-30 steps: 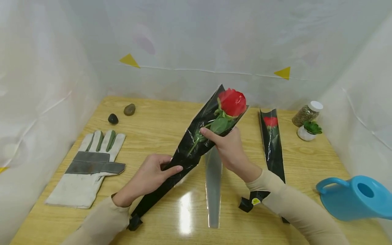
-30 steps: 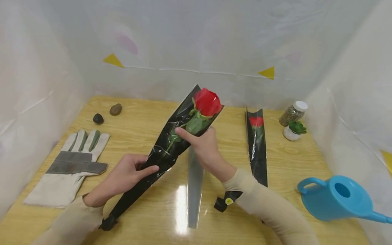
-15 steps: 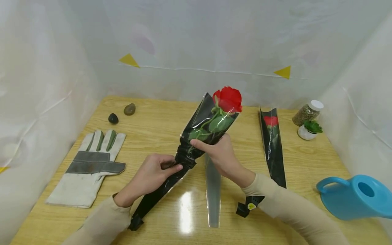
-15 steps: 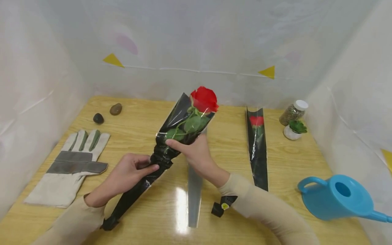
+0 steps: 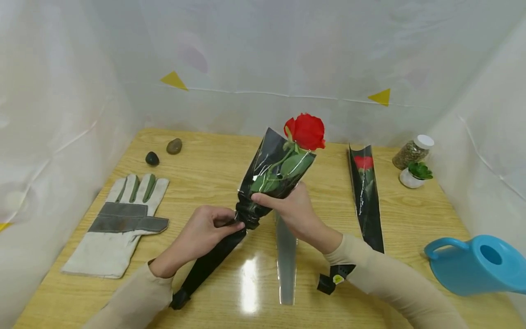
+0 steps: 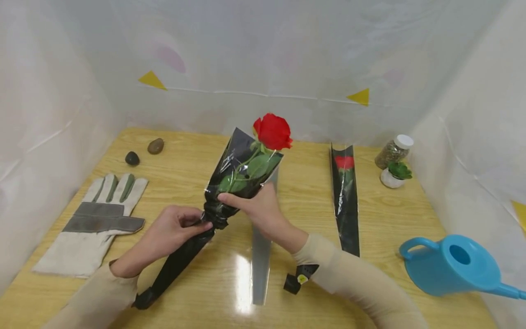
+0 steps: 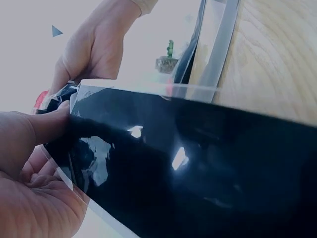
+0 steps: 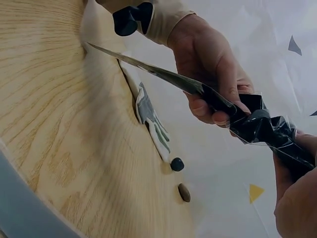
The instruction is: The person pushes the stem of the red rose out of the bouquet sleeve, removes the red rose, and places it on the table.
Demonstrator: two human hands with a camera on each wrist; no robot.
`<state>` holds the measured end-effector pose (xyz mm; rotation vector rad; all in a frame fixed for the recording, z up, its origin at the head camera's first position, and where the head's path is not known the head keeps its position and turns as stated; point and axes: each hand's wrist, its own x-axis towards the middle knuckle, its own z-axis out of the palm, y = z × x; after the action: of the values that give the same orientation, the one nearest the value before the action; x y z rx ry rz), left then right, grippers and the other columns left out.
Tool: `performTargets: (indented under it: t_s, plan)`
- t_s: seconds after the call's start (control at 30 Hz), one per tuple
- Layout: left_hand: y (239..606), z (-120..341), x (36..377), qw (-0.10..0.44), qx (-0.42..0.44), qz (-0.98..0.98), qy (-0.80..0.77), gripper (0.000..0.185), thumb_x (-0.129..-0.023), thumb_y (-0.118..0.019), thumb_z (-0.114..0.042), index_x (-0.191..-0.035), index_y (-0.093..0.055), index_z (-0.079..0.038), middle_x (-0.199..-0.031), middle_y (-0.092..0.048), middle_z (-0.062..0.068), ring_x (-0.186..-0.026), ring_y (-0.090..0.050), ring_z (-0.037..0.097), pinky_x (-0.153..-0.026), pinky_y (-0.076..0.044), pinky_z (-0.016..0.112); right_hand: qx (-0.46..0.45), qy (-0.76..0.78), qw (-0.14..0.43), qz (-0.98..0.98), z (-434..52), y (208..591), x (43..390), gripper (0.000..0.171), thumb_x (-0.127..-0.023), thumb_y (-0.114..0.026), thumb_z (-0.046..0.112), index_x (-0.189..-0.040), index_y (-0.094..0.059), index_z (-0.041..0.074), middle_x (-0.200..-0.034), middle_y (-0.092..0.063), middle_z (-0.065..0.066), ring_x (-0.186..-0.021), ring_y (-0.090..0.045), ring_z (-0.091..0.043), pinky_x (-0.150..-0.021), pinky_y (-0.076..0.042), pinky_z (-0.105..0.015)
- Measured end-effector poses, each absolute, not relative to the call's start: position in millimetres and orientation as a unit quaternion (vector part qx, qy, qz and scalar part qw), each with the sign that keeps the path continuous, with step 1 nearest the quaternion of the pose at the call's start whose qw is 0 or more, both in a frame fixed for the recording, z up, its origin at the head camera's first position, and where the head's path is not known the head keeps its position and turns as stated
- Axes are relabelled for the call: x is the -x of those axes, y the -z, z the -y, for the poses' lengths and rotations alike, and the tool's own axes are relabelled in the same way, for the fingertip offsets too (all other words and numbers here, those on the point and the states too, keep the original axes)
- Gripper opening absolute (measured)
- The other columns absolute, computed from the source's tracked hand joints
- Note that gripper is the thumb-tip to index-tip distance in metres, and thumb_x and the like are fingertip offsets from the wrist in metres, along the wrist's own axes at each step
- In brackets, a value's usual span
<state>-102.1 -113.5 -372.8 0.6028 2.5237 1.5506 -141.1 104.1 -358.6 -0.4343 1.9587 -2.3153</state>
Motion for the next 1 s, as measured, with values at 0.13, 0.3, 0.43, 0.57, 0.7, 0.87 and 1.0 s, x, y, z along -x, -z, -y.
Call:
performTargets:
  t_s: [0.13,0.3,0.43,0.57,0.7,0.87,1.0]
  plan:
    - [374.1,116.8,101.3,0.058,-0.203,-0.835,-0.509,0.003,-0.090,-0.075,-0.014,-0.091,-0.077,-0.014,-0.086,-0.071,-0.007,-0.078,-0.067,0.005,-0.065,-0.053,0.026,0.136,0.762,0.038,-0.632,-102.9,356.6,141.3,0.064,-0.077,-0.083,-0.001,-0.133,-0.052,0.009,-0.126,-0.059,-0.014,-0.113,-0.058,-0.030,-0.095,-0.048,-0.040]
    - [375.6,120.0,98.4,0.051,-0.202,-0.837,-0.506,0.014,-0.090,-0.076,-0.020,-0.078,-0.072,-0.014,-0.072,-0.062,-0.012,-0.066,-0.059,0.001,-0.061,-0.048,0.022,0.131,0.778,0.036,-0.613,-106.2,351.1,145.8,0.066,-0.077,-0.082,-0.004,-0.134,-0.050,0.008,-0.126,-0.058,-0.014,-0.114,-0.057,-0.030,-0.095,-0.048,-0.040]
    - [376.9,124.0,95.7,0.048,-0.192,-0.844,-0.498,0.040,-0.089,-0.076,-0.030,-0.063,-0.051,-0.014,-0.057,-0.031,-0.011,-0.051,-0.030,0.002,-0.051,-0.028,0.022,0.130,0.806,0.021,-0.577,-114.6,342.1,153.6,0.070,-0.079,-0.077,-0.011,-0.138,-0.045,0.010,-0.129,-0.053,-0.016,-0.115,-0.056,-0.032,-0.093,-0.049,-0.040]
    - [377.4,124.9,95.3,0.054,-0.186,-0.846,-0.497,0.043,-0.089,-0.076,-0.032,-0.063,-0.047,-0.013,-0.057,-0.025,-0.009,-0.051,-0.025,0.003,-0.051,-0.024,0.022,0.121,0.815,0.023,-0.566,-120.6,334.7,156.8,0.072,-0.079,-0.076,-0.013,-0.139,-0.043,0.011,-0.130,-0.052,-0.016,-0.116,-0.055,-0.032,-0.093,-0.049,-0.040]
    - [375.8,123.1,95.1,0.097,-0.199,-0.825,-0.520,0.020,-0.089,-0.076,-0.028,-0.081,-0.070,-0.011,-0.057,-0.046,-0.010,-0.051,-0.037,0.004,-0.050,-0.030,0.022,0.109,0.812,0.041,-0.572,-124.0,331.7,155.4,0.066,-0.084,-0.074,-0.009,-0.139,-0.043,0.011,-0.131,-0.052,-0.015,-0.117,-0.055,-0.030,-0.095,-0.048,-0.040]
    - [377.5,122.5,94.3,0.133,-0.217,-0.828,-0.500,0.020,-0.089,-0.077,-0.026,-0.082,-0.068,-0.009,-0.056,-0.038,-0.010,-0.049,-0.034,0.005,-0.050,-0.030,0.022,0.091,0.822,0.041,-0.561,-127.7,327.9,156.0,0.052,-0.093,-0.067,0.001,-0.139,-0.044,0.010,-0.132,-0.052,-0.012,-0.117,-0.054,-0.027,-0.096,-0.047,-0.039]
    - [378.6,121.4,95.1,0.137,-0.222,-0.833,-0.488,0.020,-0.090,-0.076,-0.026,-0.085,-0.064,-0.011,-0.058,-0.029,-0.008,-0.050,-0.029,0.006,-0.051,-0.028,0.022,0.084,0.829,0.017,-0.553,-128.7,324.9,158.7,0.047,-0.094,-0.067,0.004,-0.136,-0.047,0.007,-0.131,-0.053,-0.013,-0.117,-0.056,-0.027,-0.095,-0.048,-0.039]
